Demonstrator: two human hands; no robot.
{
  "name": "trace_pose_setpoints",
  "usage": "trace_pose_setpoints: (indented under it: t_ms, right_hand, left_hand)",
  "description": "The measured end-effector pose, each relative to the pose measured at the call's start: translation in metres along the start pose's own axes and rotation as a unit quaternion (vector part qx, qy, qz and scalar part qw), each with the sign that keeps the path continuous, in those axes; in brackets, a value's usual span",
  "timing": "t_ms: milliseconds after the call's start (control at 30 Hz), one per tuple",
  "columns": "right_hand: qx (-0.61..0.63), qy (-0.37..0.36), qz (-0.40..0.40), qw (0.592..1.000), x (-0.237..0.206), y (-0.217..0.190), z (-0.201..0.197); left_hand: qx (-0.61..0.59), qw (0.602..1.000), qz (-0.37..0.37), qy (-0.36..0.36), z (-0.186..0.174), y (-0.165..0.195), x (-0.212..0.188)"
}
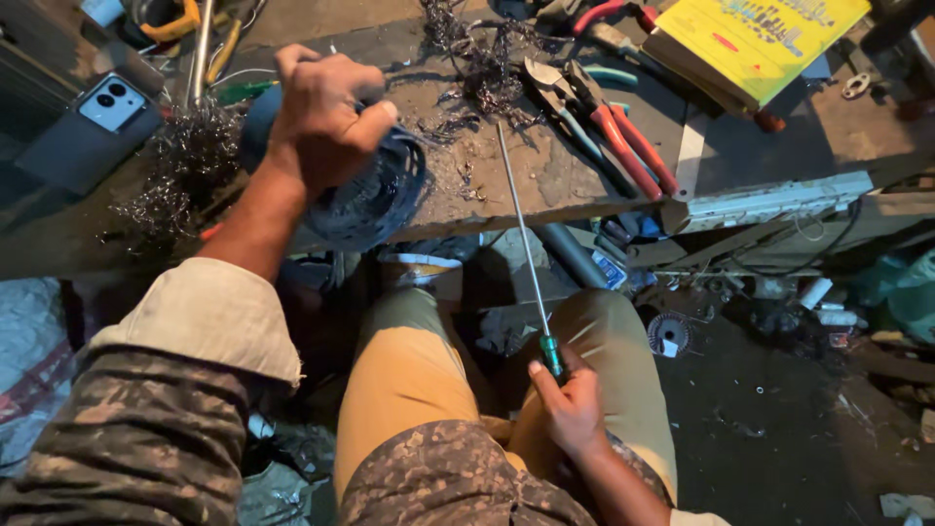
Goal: The person holds a blue cylindrical metal component on a cluttered workbench and uses red-handled pliers to cut and pull material from inside it. They then use a green-handled screwdriver to work on the interior of the cylinder and reposition the component on the bench.
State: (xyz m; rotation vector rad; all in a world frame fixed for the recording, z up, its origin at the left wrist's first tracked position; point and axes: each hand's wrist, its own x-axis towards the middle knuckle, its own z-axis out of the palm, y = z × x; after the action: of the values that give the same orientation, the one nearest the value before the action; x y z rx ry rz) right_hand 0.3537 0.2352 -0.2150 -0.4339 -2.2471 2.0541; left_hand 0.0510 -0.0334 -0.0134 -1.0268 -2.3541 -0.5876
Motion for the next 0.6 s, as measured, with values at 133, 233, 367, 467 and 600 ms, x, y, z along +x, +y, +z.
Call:
trace_pose_setpoints:
  t_ms: [133,233,367,467,600]
  right_hand:
    - [0.070,-0.013,0.016,0.997,0.000,-0.002,0.000]
    - [0.061,-0.013,0.003,0.998,0.001,-0.004,0.000]
    - [0.021,0.008,0.023,0.999,0.001,-0.004,-0.001]
    - [0.045,0.003,0.003,0.999,0.002,-0.001,0.000]
    - [0.061,0.002,0.024,0.998,0.002,0.003,0.002]
  left_hand:
    - [-0.004,0.995,-0.012,-0.102,0.009,0.004,0.020]
    - [-0.034,0.995,0.084,-0.045,0.009,0.016,0.027]
    - [0.016,0.990,0.097,0.101,0.006,0.023,0.029]
    - [-0.090,0.967,-0.205,0.120,0.012,0.014,0.035]
    - [-0.079,0.926,-0.367,0.041,0.023,-0.002,0.047]
